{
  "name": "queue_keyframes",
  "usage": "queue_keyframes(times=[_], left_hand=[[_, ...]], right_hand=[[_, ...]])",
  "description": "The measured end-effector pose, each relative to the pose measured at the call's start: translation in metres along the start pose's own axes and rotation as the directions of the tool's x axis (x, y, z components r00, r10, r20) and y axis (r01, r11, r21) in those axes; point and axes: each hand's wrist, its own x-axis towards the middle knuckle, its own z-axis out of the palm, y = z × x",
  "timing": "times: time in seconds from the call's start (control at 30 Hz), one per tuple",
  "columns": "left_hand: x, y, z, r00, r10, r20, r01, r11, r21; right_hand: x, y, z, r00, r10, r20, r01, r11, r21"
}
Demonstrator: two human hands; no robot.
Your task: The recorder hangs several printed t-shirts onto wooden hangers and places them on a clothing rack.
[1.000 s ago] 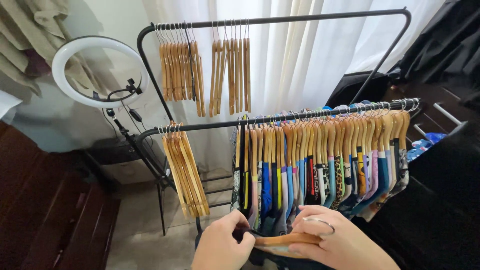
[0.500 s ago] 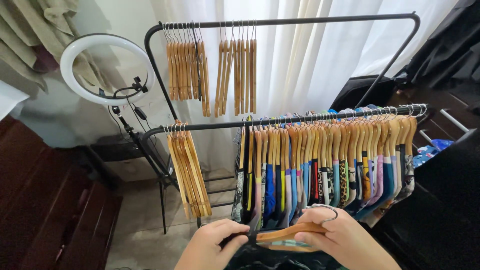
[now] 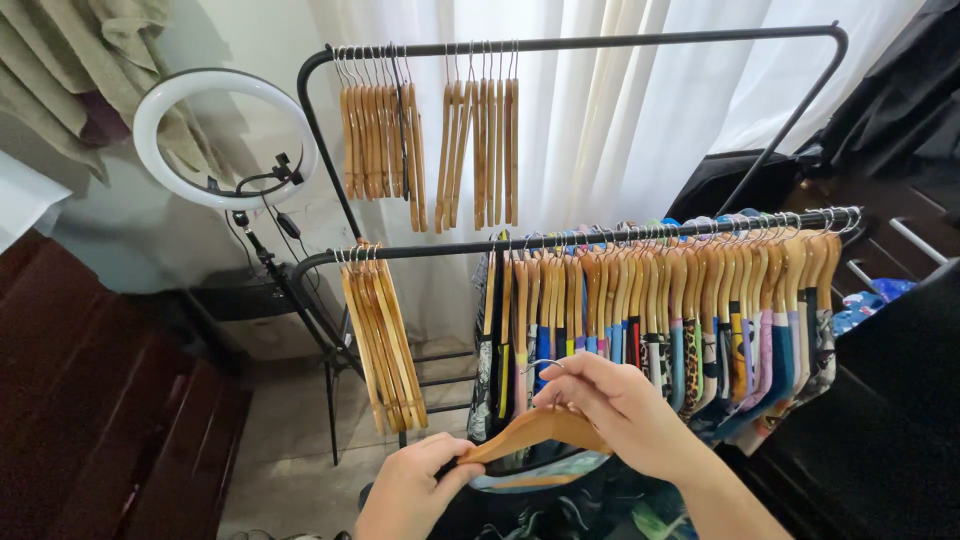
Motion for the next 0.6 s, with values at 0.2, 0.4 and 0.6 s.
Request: queue_keyframes(times=[0.2,0.4,0.6], left_hand=[[-0.007,-0.007,-0.008,1.000,0.009,-0.005,-0.009,0.999,-0.040],[-0.010,-0.008,-0.012,0.999,-0.004,0.033,0.005,0.999,-0.032],[-0.012,-0.034,-0.015,0.995,0.084,0.063,-0.078,0.993,-0.093]], right_hand=[[0.011,0.003,0.006,0.998,0.009,0.066,-0.007,0.999,-0.034],[0.009,0.003,0.012,0.997,0.046,0.064,-0.050,0.997,0.058],[-0.026,0.018,-0.013,0.942,0.168,0.291,-0.003,0.870,-0.494]])
